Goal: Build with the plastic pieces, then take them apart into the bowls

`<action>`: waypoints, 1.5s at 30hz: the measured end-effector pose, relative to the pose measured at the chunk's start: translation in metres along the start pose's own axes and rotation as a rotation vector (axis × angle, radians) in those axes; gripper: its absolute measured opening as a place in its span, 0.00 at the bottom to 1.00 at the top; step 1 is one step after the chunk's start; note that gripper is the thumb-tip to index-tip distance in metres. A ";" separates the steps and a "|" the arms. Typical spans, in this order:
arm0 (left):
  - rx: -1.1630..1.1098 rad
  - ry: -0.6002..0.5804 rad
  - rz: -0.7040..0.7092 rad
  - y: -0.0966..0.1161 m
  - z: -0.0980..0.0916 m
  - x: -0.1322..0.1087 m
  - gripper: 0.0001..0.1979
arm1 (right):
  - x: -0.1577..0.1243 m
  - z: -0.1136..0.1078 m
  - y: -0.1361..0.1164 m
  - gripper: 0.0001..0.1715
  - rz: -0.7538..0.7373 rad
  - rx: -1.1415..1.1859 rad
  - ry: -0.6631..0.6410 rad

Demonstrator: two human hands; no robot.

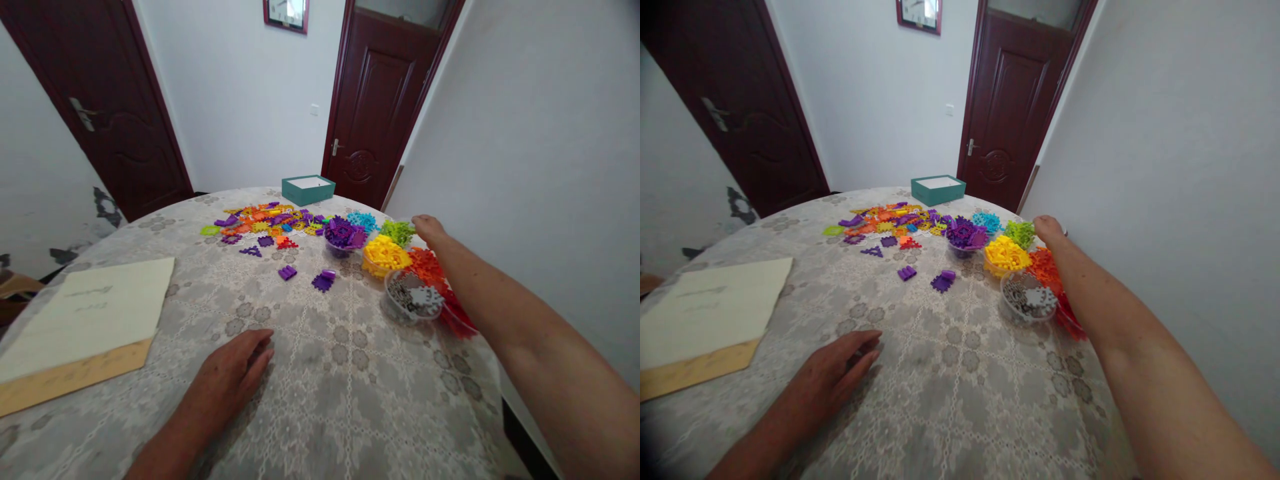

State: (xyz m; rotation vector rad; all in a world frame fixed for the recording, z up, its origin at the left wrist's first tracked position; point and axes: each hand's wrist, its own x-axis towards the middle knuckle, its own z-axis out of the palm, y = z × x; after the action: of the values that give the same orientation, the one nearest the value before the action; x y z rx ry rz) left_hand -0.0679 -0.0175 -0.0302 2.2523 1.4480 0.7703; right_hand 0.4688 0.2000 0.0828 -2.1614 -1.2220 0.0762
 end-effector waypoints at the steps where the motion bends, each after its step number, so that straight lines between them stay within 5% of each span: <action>1: 0.001 -0.006 -0.001 -0.001 0.000 0.000 0.15 | -0.003 -0.002 -0.001 0.25 -0.004 0.009 0.007; 6: 0.003 -0.015 0.008 -0.002 0.003 0.002 0.16 | -0.032 -0.016 -0.015 0.26 -0.097 0.071 0.058; 11: 0.001 -0.008 0.027 -0.001 0.005 0.003 0.16 | -0.135 -0.026 -0.045 0.22 -0.550 0.266 0.162; 15: 0.004 -0.007 0.037 0.001 0.005 0.005 0.16 | -0.234 0.008 -0.066 0.20 -0.859 0.245 -0.143; 18: -0.004 -0.007 0.039 0.004 0.003 0.006 0.16 | -0.270 0.057 -0.076 0.33 -0.843 0.122 -0.270; 21: -0.014 -0.002 0.049 0.005 0.001 0.006 0.16 | -0.272 0.100 -0.087 0.44 -0.637 -0.055 -0.306; 24: -0.022 0.006 0.057 0.005 0.001 0.006 0.16 | -0.264 0.124 -0.095 0.44 -0.498 -0.177 -0.342; 30: -0.035 0.017 0.065 0.003 0.003 0.005 0.15 | -0.262 0.142 -0.088 0.31 -0.436 -0.208 -0.174; 34: -0.023 0.003 0.054 0.005 0.002 0.005 0.14 | -0.261 0.147 -0.077 0.32 -0.327 -0.204 -0.051; 41: -0.002 0.006 0.061 0.007 0.002 0.004 0.14 | -0.277 0.140 -0.074 0.26 -0.550 -0.185 -0.046; 45: 0.000 0.007 0.059 0.009 0.001 0.004 0.14 | -0.299 0.132 -0.071 0.21 -0.738 -0.189 -0.201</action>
State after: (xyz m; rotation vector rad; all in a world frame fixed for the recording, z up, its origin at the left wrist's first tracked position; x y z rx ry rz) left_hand -0.0597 -0.0174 -0.0255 2.3037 1.3902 0.7964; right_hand 0.2012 0.0571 -0.0574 -1.7451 -2.1398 -0.1456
